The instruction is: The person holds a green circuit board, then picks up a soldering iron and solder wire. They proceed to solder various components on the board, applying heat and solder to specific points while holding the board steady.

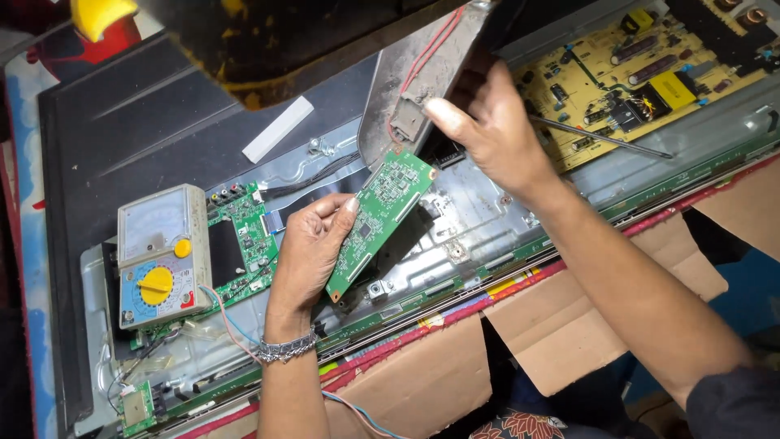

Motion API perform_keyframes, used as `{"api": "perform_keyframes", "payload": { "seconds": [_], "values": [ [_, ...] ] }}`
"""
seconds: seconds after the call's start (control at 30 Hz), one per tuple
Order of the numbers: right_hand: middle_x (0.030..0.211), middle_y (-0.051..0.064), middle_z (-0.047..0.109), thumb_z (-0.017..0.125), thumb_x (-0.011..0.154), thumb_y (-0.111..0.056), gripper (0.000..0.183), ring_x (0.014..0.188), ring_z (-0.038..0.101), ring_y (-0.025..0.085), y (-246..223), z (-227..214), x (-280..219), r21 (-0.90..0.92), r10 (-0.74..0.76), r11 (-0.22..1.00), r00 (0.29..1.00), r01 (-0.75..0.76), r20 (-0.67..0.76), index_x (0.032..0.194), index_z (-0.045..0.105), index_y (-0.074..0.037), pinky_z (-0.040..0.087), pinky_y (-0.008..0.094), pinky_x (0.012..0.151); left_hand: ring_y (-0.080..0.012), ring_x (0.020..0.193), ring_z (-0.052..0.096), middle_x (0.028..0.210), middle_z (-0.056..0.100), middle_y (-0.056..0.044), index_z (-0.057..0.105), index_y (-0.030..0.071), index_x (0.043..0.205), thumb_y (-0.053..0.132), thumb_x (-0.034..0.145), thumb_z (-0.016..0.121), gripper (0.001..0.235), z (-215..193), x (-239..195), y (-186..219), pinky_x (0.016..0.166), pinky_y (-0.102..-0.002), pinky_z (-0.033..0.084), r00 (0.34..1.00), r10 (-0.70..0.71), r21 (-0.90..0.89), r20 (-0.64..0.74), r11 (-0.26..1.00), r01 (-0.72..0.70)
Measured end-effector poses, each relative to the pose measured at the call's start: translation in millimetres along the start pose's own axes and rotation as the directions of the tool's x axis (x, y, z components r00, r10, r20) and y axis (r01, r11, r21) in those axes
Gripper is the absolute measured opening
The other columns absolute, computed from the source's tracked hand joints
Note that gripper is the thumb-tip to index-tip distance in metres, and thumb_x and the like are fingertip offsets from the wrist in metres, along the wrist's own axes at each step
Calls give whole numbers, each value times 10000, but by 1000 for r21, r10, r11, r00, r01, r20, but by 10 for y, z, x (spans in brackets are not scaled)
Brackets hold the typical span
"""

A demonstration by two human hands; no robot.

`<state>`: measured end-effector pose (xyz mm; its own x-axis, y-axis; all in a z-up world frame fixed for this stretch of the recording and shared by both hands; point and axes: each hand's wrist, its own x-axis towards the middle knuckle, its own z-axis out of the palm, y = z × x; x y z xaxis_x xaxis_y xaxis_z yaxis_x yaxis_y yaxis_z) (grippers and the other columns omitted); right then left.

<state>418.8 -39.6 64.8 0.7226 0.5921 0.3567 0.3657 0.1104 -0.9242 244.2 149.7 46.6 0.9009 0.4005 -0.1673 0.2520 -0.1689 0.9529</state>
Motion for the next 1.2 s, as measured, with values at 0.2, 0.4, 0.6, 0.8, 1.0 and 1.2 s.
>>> {"api": "perform_keyframes", "payload": {
  "seconds": [0.2, 0.4, 0.6, 0.8, 1.0, 1.2],
  "values": [
    [1183, 123, 628, 592, 974, -376, 560, 952, 657, 159, -65, 78, -605, -152, 75, 985, 997, -78, -26, 1402, 440, -47, 560, 251, 740, -7, 653, 428, 710, 556, 111, 778, 90, 1109, 307, 985, 661, 277, 75, -91, 31, 653, -198, 413, 989, 144, 108, -12, 984, -142],
    [921, 131, 710, 626, 1018, -131, 306, 678, 699, 130, 226, 173, -784, 121, 45, 992, 998, -39, -43, 1272, 575, 31, 630, 228, 597, -54, 739, 628, 824, 736, -40, 783, 72, 1117, 207, 954, 723, 219, 118, -129, 4, 660, -215, 552, 934, 350, 154, -72, 929, -336],
    [891, 170, 697, 647, 1000, -109, 342, 662, 727, 162, 322, 125, -822, 283, 82, 958, 990, -46, -115, 1281, 571, 72, 662, 277, 570, -40, 576, 593, 697, 677, -61, 726, 36, 1208, 170, 959, 715, 283, 99, -183, -132, 526, -211, 545, 952, 304, -103, -48, 946, -307],
    [919, 121, 624, 592, 1005, -153, 260, 649, 678, 158, 277, 89, -837, 275, 19, 961, 985, 30, -172, 1206, 570, 11, 663, 280, 533, -195, 1052, 581, 1226, 580, -168, 585, 38, 1371, 385, 802, 751, 687, 33, -303, 49, 876, -375, 544, 885, 456, 27, 96, 887, -460],
    [1026, 104, 682, 543, 1004, -163, 220, 974, 655, 175, 234, 62, -848, 122, -43, 990, 980, 68, -195, 1065, 680, -2, 620, 287, 752, -255, 1340, 542, 1384, 503, -130, 670, 143, 1250, 262, 749, 851, 547, 77, -350, 89, 1068, -366, 518, 833, 524, 239, 176, 798, -553],
    [1030, 101, 714, 578, 1006, -148, 200, 1013, 692, 180, 260, 61, -882, 87, -62, 993, 987, 76, -150, 1081, 683, 5, 565, 277, 967, -191, 1152, 622, 1379, 485, -130, 694, 127, 1138, 166, 778, 798, 376, 60, -347, 65, 1007, -330, 540, 843, 515, 192, 154, 821, -537]
  ]
}}
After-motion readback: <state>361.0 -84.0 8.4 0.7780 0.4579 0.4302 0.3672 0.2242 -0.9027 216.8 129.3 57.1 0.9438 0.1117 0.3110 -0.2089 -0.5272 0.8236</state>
